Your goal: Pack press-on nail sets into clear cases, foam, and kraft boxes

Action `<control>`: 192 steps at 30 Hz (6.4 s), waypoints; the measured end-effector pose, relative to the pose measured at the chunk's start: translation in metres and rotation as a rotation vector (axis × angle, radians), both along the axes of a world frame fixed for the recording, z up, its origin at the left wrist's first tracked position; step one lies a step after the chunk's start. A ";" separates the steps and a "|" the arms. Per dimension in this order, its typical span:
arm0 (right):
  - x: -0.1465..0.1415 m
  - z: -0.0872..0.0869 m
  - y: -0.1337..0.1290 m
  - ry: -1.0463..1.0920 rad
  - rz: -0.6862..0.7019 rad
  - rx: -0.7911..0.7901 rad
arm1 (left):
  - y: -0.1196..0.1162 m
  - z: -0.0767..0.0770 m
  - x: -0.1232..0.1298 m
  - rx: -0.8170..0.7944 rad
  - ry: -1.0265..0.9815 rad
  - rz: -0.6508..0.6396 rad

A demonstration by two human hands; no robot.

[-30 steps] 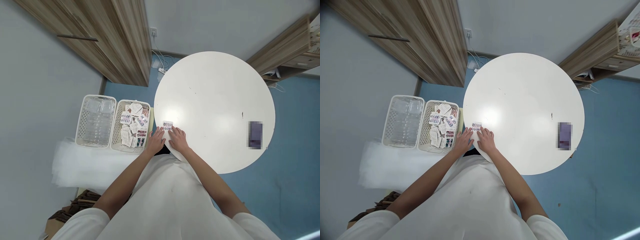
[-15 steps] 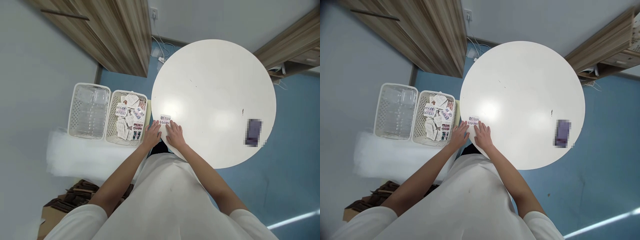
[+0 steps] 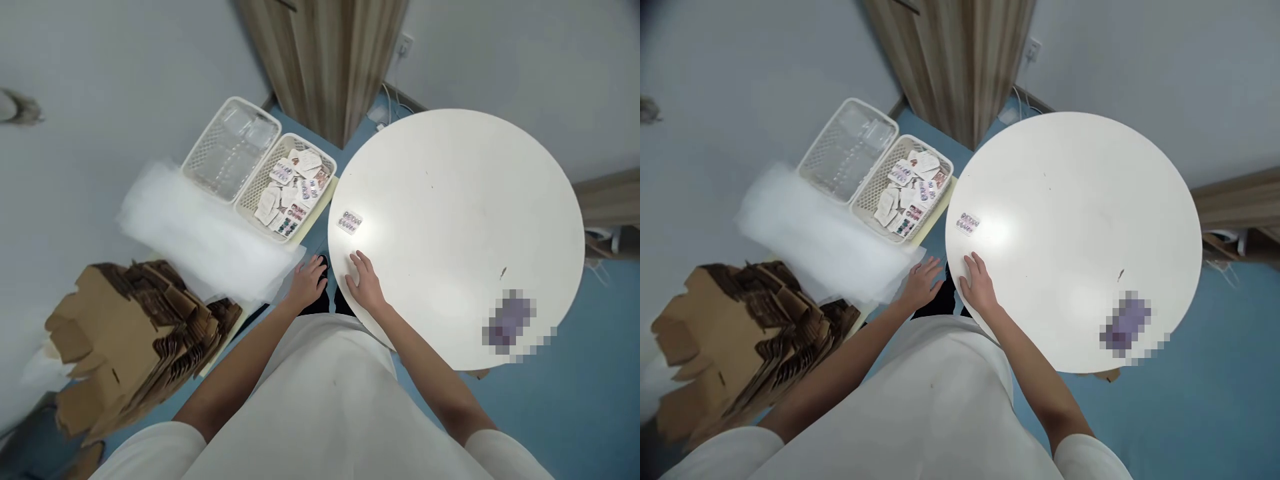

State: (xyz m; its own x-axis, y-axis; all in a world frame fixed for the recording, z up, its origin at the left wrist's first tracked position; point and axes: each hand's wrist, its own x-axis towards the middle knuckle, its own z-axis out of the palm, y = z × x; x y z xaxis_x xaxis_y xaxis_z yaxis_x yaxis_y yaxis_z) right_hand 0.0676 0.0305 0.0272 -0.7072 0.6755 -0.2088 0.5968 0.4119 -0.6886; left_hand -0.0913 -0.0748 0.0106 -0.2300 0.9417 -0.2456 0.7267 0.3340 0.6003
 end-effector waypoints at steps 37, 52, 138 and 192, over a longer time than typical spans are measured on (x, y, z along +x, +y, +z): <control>-0.306 0.048 0.098 0.196 0.576 0.150 | 0.033 0.084 -0.248 0.354 -0.626 0.914; -0.435 -0.027 0.172 0.062 0.206 0.237 | 0.157 0.025 -0.336 0.318 -1.035 1.094; 0.180 0.057 -0.033 0.498 -0.968 -0.242 | 0.064 0.091 0.201 -0.111 -0.766 -0.109; 0.172 0.062 -0.002 0.449 -0.612 -0.073 | 0.123 0.075 0.128 -0.127 -0.826 -0.445</control>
